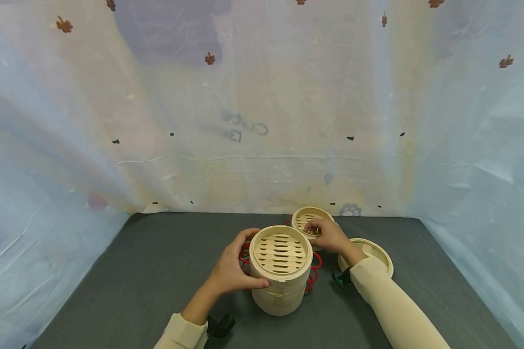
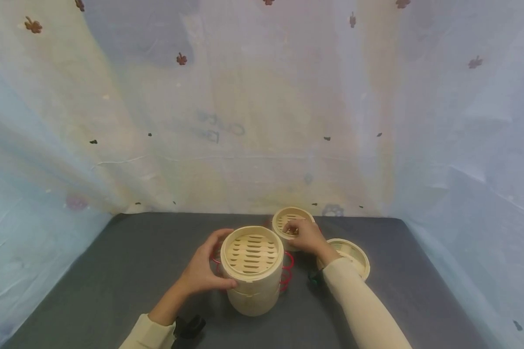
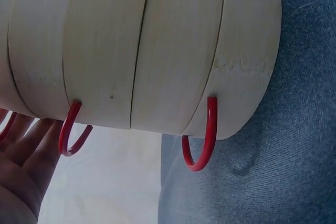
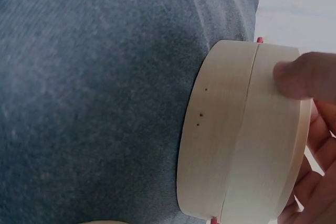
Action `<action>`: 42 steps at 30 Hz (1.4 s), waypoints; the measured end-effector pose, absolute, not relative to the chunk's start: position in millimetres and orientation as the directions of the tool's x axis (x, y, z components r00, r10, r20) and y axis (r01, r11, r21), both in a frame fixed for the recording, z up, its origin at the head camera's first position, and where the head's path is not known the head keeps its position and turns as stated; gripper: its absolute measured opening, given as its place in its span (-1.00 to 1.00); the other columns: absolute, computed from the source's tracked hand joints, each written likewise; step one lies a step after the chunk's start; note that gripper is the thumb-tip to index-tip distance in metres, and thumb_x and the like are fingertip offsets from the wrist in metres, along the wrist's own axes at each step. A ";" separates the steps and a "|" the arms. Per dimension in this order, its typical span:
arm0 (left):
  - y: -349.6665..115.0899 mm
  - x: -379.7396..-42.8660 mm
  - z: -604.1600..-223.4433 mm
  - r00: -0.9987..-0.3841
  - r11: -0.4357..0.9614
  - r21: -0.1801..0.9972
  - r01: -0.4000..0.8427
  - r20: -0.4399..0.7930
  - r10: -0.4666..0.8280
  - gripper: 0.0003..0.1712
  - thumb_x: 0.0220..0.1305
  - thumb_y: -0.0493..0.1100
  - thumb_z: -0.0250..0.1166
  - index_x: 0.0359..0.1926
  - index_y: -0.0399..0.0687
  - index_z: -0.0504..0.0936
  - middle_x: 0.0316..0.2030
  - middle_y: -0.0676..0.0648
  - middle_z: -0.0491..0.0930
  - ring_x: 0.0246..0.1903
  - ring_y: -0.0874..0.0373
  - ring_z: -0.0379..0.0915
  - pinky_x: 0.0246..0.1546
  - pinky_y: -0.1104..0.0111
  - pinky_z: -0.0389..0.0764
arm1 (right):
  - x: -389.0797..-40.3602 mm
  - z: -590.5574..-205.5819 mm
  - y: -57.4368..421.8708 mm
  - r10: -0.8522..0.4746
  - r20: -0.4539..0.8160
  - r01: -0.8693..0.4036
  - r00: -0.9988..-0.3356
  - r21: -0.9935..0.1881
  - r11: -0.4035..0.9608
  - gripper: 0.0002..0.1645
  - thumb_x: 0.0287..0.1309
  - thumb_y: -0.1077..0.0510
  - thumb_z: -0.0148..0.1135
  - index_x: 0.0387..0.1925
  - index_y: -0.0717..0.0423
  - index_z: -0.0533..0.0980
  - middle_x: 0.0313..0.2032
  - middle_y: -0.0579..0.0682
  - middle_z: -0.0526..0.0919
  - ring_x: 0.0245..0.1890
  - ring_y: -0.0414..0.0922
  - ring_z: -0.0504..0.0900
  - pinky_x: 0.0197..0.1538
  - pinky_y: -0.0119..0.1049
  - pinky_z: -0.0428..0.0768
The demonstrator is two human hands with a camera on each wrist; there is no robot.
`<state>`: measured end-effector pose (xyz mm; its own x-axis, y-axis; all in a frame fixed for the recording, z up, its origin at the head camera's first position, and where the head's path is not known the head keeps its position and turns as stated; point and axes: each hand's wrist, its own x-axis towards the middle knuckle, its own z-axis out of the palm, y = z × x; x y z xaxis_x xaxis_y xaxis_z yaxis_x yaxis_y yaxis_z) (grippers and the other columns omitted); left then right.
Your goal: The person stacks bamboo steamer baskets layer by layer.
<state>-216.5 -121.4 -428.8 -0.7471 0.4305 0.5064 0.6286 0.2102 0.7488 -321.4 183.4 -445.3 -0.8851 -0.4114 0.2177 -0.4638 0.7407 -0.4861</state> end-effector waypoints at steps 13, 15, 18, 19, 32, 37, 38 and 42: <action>-122.3 -215.3 -427.2 -0.781 0.218 0.786 0.578 0.456 0.426 0.19 -0.27 -0.05 0.63 0.41 -0.01 0.19 0.19 -0.10 0.45 0.09 0.12 0.51 0.03 0.23 0.59 | -319.0 -441.5 185.1 -0.408 0.242 -0.474 -0.880 -0.444 0.760 -0.74 -0.08 0.02 0.48 -0.27 -0.15 0.63 -0.37 -0.17 0.59 -0.43 -0.27 0.48 -0.31 -0.27 0.49; -122.5 -215.3 -427.2 -0.776 0.219 0.781 0.586 0.462 0.430 0.19 -0.26 -0.04 0.63 0.41 -0.02 0.18 0.19 -0.11 0.45 0.08 0.10 0.52 0.02 0.24 0.59 | -318.2 -440.2 185.4 -0.400 0.241 -0.467 -0.884 -0.450 0.761 -0.74 -0.08 0.00 0.48 -0.27 -0.16 0.64 -0.38 -0.18 0.58 -0.44 -0.27 0.48 -0.32 -0.28 0.48; -122.9 -215.2 -426.7 -0.771 0.220 0.775 0.592 0.466 0.433 0.19 -0.26 -0.05 0.63 0.41 -0.01 0.18 0.19 -0.11 0.45 0.07 0.07 0.53 0.01 0.22 0.60 | -316.9 -438.0 185.8 -0.392 0.246 -0.463 -0.886 -0.451 0.763 -0.72 -0.09 0.02 0.49 -0.26 -0.14 0.64 -0.41 -0.18 0.57 -0.45 -0.26 0.48 -0.33 -0.27 0.48; -123.0 -215.2 -426.4 -0.771 0.220 0.775 0.592 0.466 0.434 0.19 -0.26 -0.05 0.63 0.41 -0.02 0.17 0.19 -0.12 0.45 0.06 0.06 0.53 0.01 0.22 0.60 | -316.5 -437.3 186.0 -0.390 0.249 -0.463 -0.886 -0.448 0.765 -0.72 -0.09 0.03 0.49 -0.26 -0.13 0.64 -0.41 -0.18 0.56 -0.44 -0.25 0.48 -0.33 -0.27 0.48; -123.6 -217.3 -429.9 -0.758 0.213 0.764 0.609 0.482 0.440 0.20 -0.26 -0.03 0.63 0.42 -0.04 0.16 0.18 -0.10 0.44 0.07 0.09 0.50 0.00 0.18 0.60 | -308.9 -428.4 188.6 -0.367 0.213 -0.424 -0.906 -0.483 0.766 -0.65 -0.17 0.22 0.37 -0.22 -0.10 0.64 -0.37 -0.11 0.60 -0.38 -0.20 0.51 -0.31 -0.21 0.51; -123.5 -217.5 -430.5 -0.754 0.212 0.759 0.615 0.489 0.438 0.20 -0.24 -0.01 0.62 0.42 -0.03 0.16 0.18 -0.11 0.44 0.07 0.08 0.50 -0.01 0.16 0.60 | -310.1 -426.4 188.3 -0.381 0.214 -0.437 -0.899 -0.488 0.755 -0.56 -0.14 0.27 0.33 -0.10 -0.01 0.64 -0.36 -0.07 0.62 -0.40 -0.19 0.51 -0.28 -0.18 0.51; -123.4 -217.4 -430.3 -0.757 0.213 0.762 0.612 0.486 0.437 0.19 -0.24 -0.01 0.62 0.42 -0.01 0.17 0.18 -0.10 0.44 0.08 0.07 0.50 0.00 0.16 0.60 | -310.1 -425.8 188.3 -0.387 0.221 -0.445 -0.895 -0.489 0.750 -0.54 -0.13 0.29 0.32 -0.07 0.03 0.63 -0.36 -0.06 0.62 -0.41 -0.19 0.50 -0.30 -0.20 0.50; -123.0 -216.8 -429.5 -0.769 0.220 0.772 0.596 0.470 0.433 0.19 -0.26 -0.04 0.63 0.42 0.05 0.17 0.19 -0.08 0.44 0.09 0.04 0.49 0.02 0.15 0.59 | -309.1 -422.7 189.5 -0.408 0.258 -0.482 -0.876 -0.478 0.734 -0.51 -0.12 0.32 0.32 -0.02 0.15 0.62 -0.35 -0.02 0.62 -0.43 -0.18 0.47 -0.37 -0.29 0.47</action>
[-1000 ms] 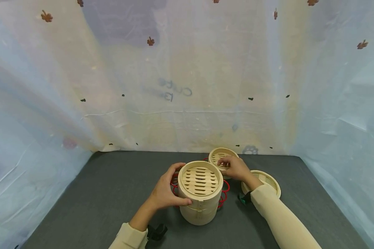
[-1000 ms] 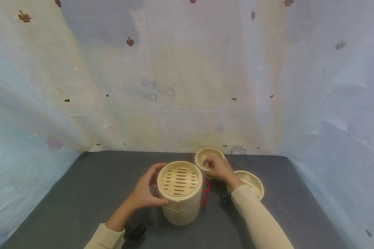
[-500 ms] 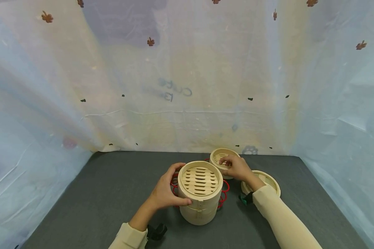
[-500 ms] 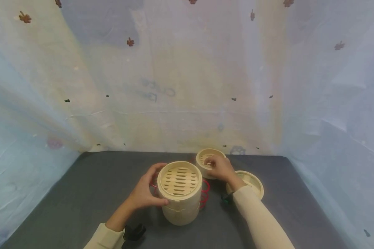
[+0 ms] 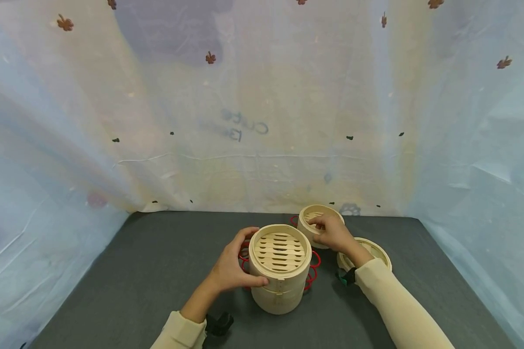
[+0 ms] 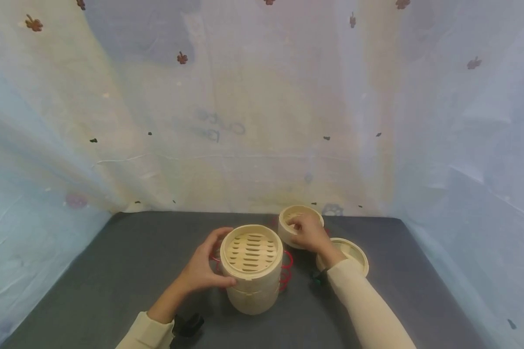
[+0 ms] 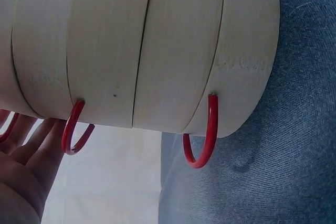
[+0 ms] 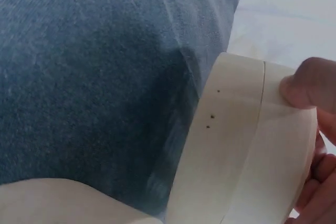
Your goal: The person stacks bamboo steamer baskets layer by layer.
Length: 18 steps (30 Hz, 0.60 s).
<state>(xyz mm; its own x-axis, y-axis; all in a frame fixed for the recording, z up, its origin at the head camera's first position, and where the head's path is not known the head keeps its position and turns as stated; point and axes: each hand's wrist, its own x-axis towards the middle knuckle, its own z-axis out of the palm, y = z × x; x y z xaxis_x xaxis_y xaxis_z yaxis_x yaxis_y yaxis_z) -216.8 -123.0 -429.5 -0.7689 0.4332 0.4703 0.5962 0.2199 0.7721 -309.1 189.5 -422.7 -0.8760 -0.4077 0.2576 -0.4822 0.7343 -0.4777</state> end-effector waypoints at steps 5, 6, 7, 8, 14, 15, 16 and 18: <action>-122.4 -215.1 -426.8 -0.768 0.232 0.766 0.600 0.471 0.433 0.21 -0.29 -0.14 0.63 0.42 -0.05 0.17 0.18 -0.16 0.44 0.08 -0.05 0.49 0.01 0.21 0.59 | -305.2 -416.5 190.7 -0.394 0.259 -0.472 -0.882 -0.460 0.752 -0.50 -0.13 0.29 0.31 -0.02 0.04 0.63 -0.35 -0.05 0.59 -0.44 -0.17 0.44 -0.39 -0.28 0.42; -122.1 -213.8 -424.6 -0.768 0.234 0.764 0.601 0.472 0.433 0.21 -0.29 -0.16 0.63 0.41 -0.10 0.17 0.18 -0.20 0.44 0.08 -0.08 0.49 0.00 0.22 0.60 | -304.1 -415.3 190.7 -0.391 0.253 -0.466 -0.885 -0.459 0.756 -0.50 -0.13 0.28 0.30 -0.02 0.01 0.62 -0.35 -0.05 0.58 -0.44 -0.17 0.44 -0.40 -0.28 0.42; -121.7 -211.4 -420.6 -0.765 0.232 0.761 0.606 0.476 0.434 0.19 -0.28 -0.17 0.62 0.41 -0.15 0.17 0.17 -0.24 0.44 0.07 -0.10 0.49 -0.01 0.24 0.60 | -303.2 -414.1 190.7 -0.391 0.249 -0.463 -0.886 -0.457 0.760 -0.50 -0.12 0.27 0.30 -0.01 0.00 0.62 -0.34 -0.06 0.57 -0.44 -0.17 0.44 -0.40 -0.28 0.42; -121.2 -208.8 -416.3 -0.763 0.231 0.760 0.607 0.477 0.435 0.18 -0.28 -0.18 0.62 0.40 -0.21 0.18 0.16 -0.27 0.45 0.06 -0.12 0.49 -0.01 0.25 0.60 | -302.2 -412.8 190.6 -0.391 0.245 -0.462 -0.887 -0.456 0.761 -0.49 -0.11 0.26 0.30 -0.01 -0.01 0.61 -0.33 -0.06 0.56 -0.43 -0.17 0.44 -0.40 -0.28 0.42; -119.8 -195.9 -394.8 -0.770 0.240 0.766 0.596 0.460 0.443 0.13 -0.25 -0.23 0.59 0.36 -0.35 0.18 0.13 -0.35 0.44 0.04 -0.16 0.49 -0.01 0.26 0.60 | -296.7 -401.9 188.7 -0.391 0.259 -0.469 -0.883 -0.448 0.761 -0.49 -0.13 0.27 0.30 -0.02 -0.02 0.62 -0.32 -0.04 0.54 -0.42 -0.16 0.44 -0.39 -0.28 0.43; -119.8 -195.7 -394.3 -0.770 0.241 0.766 0.596 0.459 0.444 0.13 -0.24 -0.22 0.59 0.36 -0.35 0.18 0.14 -0.35 0.44 0.05 -0.17 0.49 -0.01 0.25 0.60 | -295.7 -399.6 188.3 -0.390 0.259 -0.468 -0.884 -0.453 0.759 -0.49 -0.13 0.28 0.30 -0.02 -0.02 0.62 -0.33 -0.04 0.53 -0.43 -0.15 0.43 -0.39 -0.28 0.42; -119.9 -195.7 -394.5 -0.768 0.238 0.766 0.597 0.461 0.445 0.13 -0.23 -0.21 0.59 0.36 -0.35 0.18 0.14 -0.36 0.44 0.05 -0.17 0.48 -0.01 0.25 0.60 | -294.8 -397.3 188.0 -0.390 0.257 -0.467 -0.884 -0.458 0.757 -0.49 -0.13 0.28 0.30 -0.02 -0.02 0.61 -0.32 -0.04 0.52 -0.43 -0.15 0.42 -0.40 -0.27 0.42; -120.2 -197.7 -397.9 -0.765 0.229 0.766 0.600 0.466 0.445 0.12 -0.21 -0.16 0.59 0.37 -0.32 0.19 0.14 -0.35 0.44 0.05 -0.17 0.48 0.00 0.25 0.60 | -292.9 -392.9 187.6 -0.391 0.254 -0.466 -0.885 -0.464 0.754 -0.49 -0.12 0.28 0.31 -0.02 -0.02 0.61 -0.31 -0.04 0.51 -0.42 -0.14 0.41 -0.40 -0.28 0.41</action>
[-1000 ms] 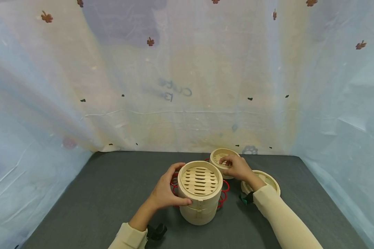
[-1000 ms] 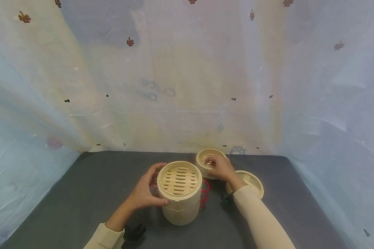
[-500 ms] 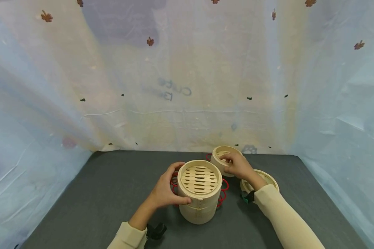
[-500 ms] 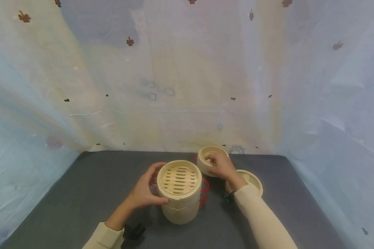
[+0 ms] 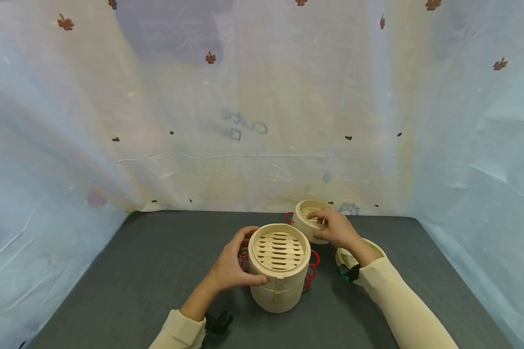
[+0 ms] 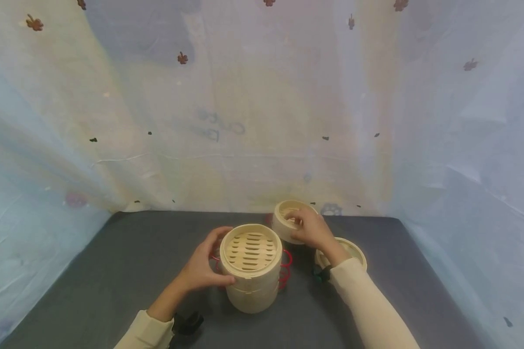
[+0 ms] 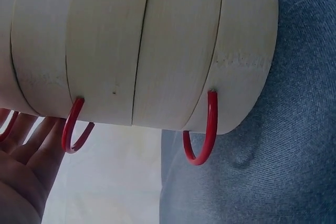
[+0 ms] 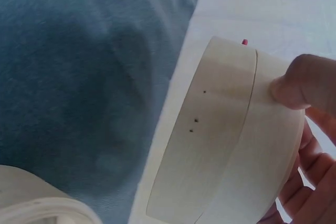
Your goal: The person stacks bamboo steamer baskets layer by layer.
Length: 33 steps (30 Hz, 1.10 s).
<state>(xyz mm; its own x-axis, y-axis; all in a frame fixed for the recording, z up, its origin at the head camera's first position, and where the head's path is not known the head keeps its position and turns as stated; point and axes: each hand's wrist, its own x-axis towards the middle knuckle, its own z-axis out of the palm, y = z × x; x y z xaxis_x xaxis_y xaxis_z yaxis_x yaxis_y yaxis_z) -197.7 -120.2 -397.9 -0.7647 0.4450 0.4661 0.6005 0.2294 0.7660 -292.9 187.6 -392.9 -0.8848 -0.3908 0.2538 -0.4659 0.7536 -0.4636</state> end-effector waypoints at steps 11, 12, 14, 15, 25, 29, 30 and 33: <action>-123.8 -215.7 -425.4 -0.766 0.221 0.768 0.601 0.476 0.433 0.13 -0.22 -0.03 0.60 0.40 0.01 0.21 0.17 -0.10 0.46 0.08 0.00 0.49 0.00 0.27 0.60 | -285.7 -365.4 183.9 -0.390 0.316 -0.500 -0.865 -0.470 0.727 -0.51 -0.13 0.31 0.30 -0.04 0.00 0.62 -0.35 -0.02 0.50 -0.45 -0.12 0.38 -0.42 -0.28 0.39; -124.1 -215.7 -425.4 -0.766 0.220 0.769 0.601 0.475 0.432 0.13 -0.22 -0.03 0.60 0.39 0.01 0.21 0.17 -0.10 0.46 0.08 0.00 0.49 0.00 0.27 0.60 | -284.4 -362.9 183.4 -0.389 0.320 -0.501 -0.864 -0.470 0.727 -0.51 -0.13 0.31 0.29 -0.04 0.00 0.62 -0.35 -0.02 0.49 -0.44 -0.12 0.37 -0.41 -0.28 0.39; -124.4 -215.9 -424.9 -0.767 0.221 0.769 0.600 0.474 0.434 0.12 -0.21 -0.03 0.60 0.39 0.01 0.22 0.16 -0.11 0.46 0.07 0.00 0.50 0.00 0.27 0.60 | -280.9 -357.1 182.1 -0.388 0.329 -0.505 -0.861 -0.463 0.728 -0.50 -0.12 0.30 0.28 -0.03 0.00 0.61 -0.35 -0.04 0.48 -0.43 -0.11 0.37 -0.39 -0.27 0.40; -124.6 -216.0 -424.7 -0.768 0.224 0.769 0.599 0.471 0.434 0.11 -0.21 -0.03 0.60 0.39 0.00 0.22 0.16 -0.11 0.47 0.07 0.00 0.50 0.00 0.26 0.60 | -279.0 -353.9 181.4 -0.387 0.335 -0.508 -0.859 -0.461 0.727 -0.50 -0.12 0.29 0.27 -0.02 0.00 0.61 -0.35 -0.04 0.48 -0.41 -0.11 0.37 -0.38 -0.27 0.40; -125.0 -217.7 -423.0 -0.766 0.216 0.774 0.596 0.466 0.442 0.10 -0.23 -0.08 0.60 0.38 -0.01 0.24 0.15 -0.11 0.47 0.04 0.02 0.52 -0.02 0.18 0.61 | -261.4 -328.4 174.2 -0.392 0.420 -0.560 -0.819 -0.434 0.706 -0.50 -0.14 0.30 0.27 -0.04 0.03 0.62 -0.36 -0.04 0.46 -0.41 -0.11 0.31 -0.36 -0.26 0.37; -125.1 -218.6 -423.1 -0.768 0.209 0.781 0.588 0.458 0.448 0.11 -0.23 -0.10 0.60 0.38 0.00 0.23 0.16 -0.12 0.47 0.04 0.00 0.52 -0.03 0.20 0.62 | -254.1 -322.2 170.2 -0.392 0.446 -0.574 -0.805 -0.415 0.706 -0.51 -0.15 0.29 0.27 -0.05 -0.01 0.63 -0.36 -0.04 0.46 -0.40 -0.12 0.32 -0.36 -0.26 0.36; -125.1 -218.9 -423.2 -0.767 0.207 0.782 0.588 0.457 0.450 0.11 -0.23 -0.10 0.61 0.38 0.00 0.23 0.16 -0.12 0.46 0.05 0.00 0.51 -0.03 0.20 0.62 | -252.4 -321.0 169.2 -0.389 0.455 -0.576 -0.801 -0.408 0.709 -0.51 -0.15 0.29 0.28 -0.06 -0.01 0.63 -0.37 -0.04 0.46 -0.40 -0.12 0.32 -0.36 -0.26 0.36; -125.0 -219.4 -423.5 -0.765 0.207 0.781 0.589 0.457 0.453 0.12 -0.23 -0.10 0.61 0.38 0.01 0.22 0.16 -0.12 0.46 0.05 -0.01 0.51 -0.03 0.21 0.62 | -247.1 -317.6 165.5 -0.372 0.490 -0.576 -0.788 -0.374 0.727 -0.52 -0.16 0.28 0.29 -0.07 -0.04 0.64 -0.37 -0.04 0.47 -0.41 -0.14 0.32 -0.37 -0.28 0.34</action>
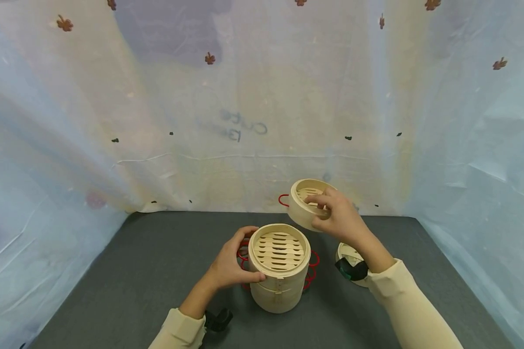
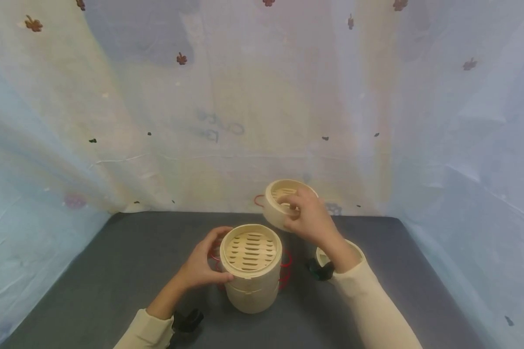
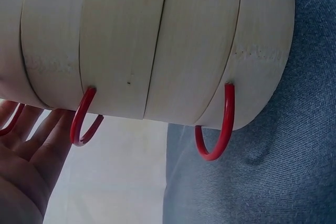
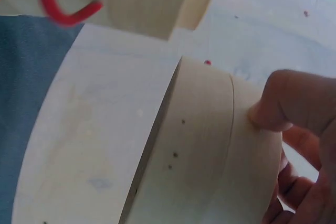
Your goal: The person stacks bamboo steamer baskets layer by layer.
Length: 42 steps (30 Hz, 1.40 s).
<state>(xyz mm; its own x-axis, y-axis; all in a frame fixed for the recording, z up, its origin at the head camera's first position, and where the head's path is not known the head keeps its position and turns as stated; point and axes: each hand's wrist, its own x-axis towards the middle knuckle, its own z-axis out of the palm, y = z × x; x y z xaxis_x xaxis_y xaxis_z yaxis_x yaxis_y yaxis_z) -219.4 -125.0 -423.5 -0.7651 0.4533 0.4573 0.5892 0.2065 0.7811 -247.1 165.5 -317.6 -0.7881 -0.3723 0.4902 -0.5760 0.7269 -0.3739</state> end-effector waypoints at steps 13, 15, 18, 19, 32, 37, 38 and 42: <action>-125.7 -218.3 -421.5 -0.767 0.212 0.780 0.589 0.457 0.451 0.12 -0.21 -0.05 0.60 0.39 -0.03 0.22 0.16 -0.10 0.45 0.06 0.08 0.50 -0.02 0.25 0.61 | -224.1 -307.2 151.0 -0.395 0.596 -0.637 -0.699 -0.268 0.722 -0.56 -0.22 0.22 0.30 -0.15 -0.08 0.67 -0.41 -0.12 0.49 -0.40 -0.15 0.39 -0.28 -0.22 0.28; -125.9 -218.7 -422.0 -0.762 0.211 0.775 0.596 0.463 0.454 0.11 -0.20 -0.04 0.60 0.39 -0.03 0.22 0.16 -0.09 0.45 0.07 0.09 0.49 -0.01 0.22 0.61 | -220.5 -305.8 148.6 -0.405 0.608 -0.652 -0.683 -0.257 0.714 -0.56 -0.23 0.23 0.31 -0.16 -0.08 0.66 -0.41 -0.13 0.48 -0.39 -0.16 0.39 -0.27 -0.21 0.28; -126.0 -219.2 -422.9 -0.757 0.205 0.773 0.600 0.467 0.458 0.11 -0.19 -0.04 0.59 0.39 -0.03 0.22 0.17 -0.08 0.44 0.08 0.10 0.49 0.00 0.22 0.61 | -215.4 -304.0 144.2 -0.425 0.627 -0.676 -0.652 -0.228 0.700 -0.56 -0.24 0.23 0.30 -0.18 -0.08 0.66 -0.43 -0.14 0.46 -0.41 -0.18 0.37 -0.27 -0.22 0.27; -126.0 -219.2 -422.9 -0.757 0.202 0.775 0.599 0.465 0.459 0.11 -0.19 -0.04 0.59 0.39 -0.03 0.21 0.17 -0.08 0.44 0.08 0.10 0.48 0.00 0.23 0.61 | -213.5 -303.3 142.6 -0.433 0.631 -0.685 -0.644 -0.223 0.694 -0.56 -0.25 0.24 0.31 -0.18 -0.08 0.66 -0.44 -0.14 0.45 -0.42 -0.18 0.36 -0.28 -0.23 0.27; -127.1 -220.7 -425.2 -0.742 0.182 0.769 0.613 0.479 0.469 0.06 -0.13 -0.01 0.56 0.39 0.05 0.21 0.17 -0.10 0.44 0.07 0.08 0.50 -0.02 0.24 0.62 | -195.1 -306.6 125.7 -0.515 0.645 -0.763 -0.565 -0.171 0.623 -0.54 -0.26 0.27 0.32 -0.18 -0.11 0.66 -0.44 -0.18 0.42 -0.43 -0.26 0.32 -0.29 -0.28 0.27; -127.7 -221.3 -425.4 -0.754 0.183 0.783 0.595 0.464 0.465 0.02 -0.12 -0.01 0.56 0.36 0.11 0.23 0.15 -0.11 0.45 0.05 0.06 0.51 -0.04 0.23 0.62 | -186.8 -307.8 120.3 -0.542 0.645 -0.785 -0.538 -0.150 0.601 -0.53 -0.25 0.27 0.33 -0.16 -0.13 0.65 -0.43 -0.20 0.41 -0.45 -0.30 0.26 -0.28 -0.30 0.26; -127.8 -221.3 -425.0 -0.758 0.188 0.785 0.590 0.459 0.464 0.01 -0.13 -0.02 0.56 0.35 0.13 0.23 0.15 -0.10 0.45 0.05 0.06 0.52 -0.05 0.24 0.62 | -185.1 -307.7 119.2 -0.546 0.643 -0.787 -0.537 -0.149 0.598 -0.52 -0.25 0.27 0.33 -0.16 -0.13 0.65 -0.42 -0.20 0.41 -0.45 -0.30 0.26 -0.28 -0.30 0.25; -127.4 -221.3 -423.6 -0.767 0.194 0.793 0.578 0.446 0.461 0.02 -0.13 -0.04 0.56 0.36 0.20 0.22 0.16 -0.07 0.45 0.03 0.07 0.55 -0.10 0.24 0.64 | -181.1 -308.0 115.6 -0.561 0.638 -0.801 -0.528 -0.153 0.579 -0.51 -0.27 0.28 0.33 -0.16 -0.13 0.65 -0.42 -0.21 0.42 -0.47 -0.32 0.24 -0.31 -0.35 0.26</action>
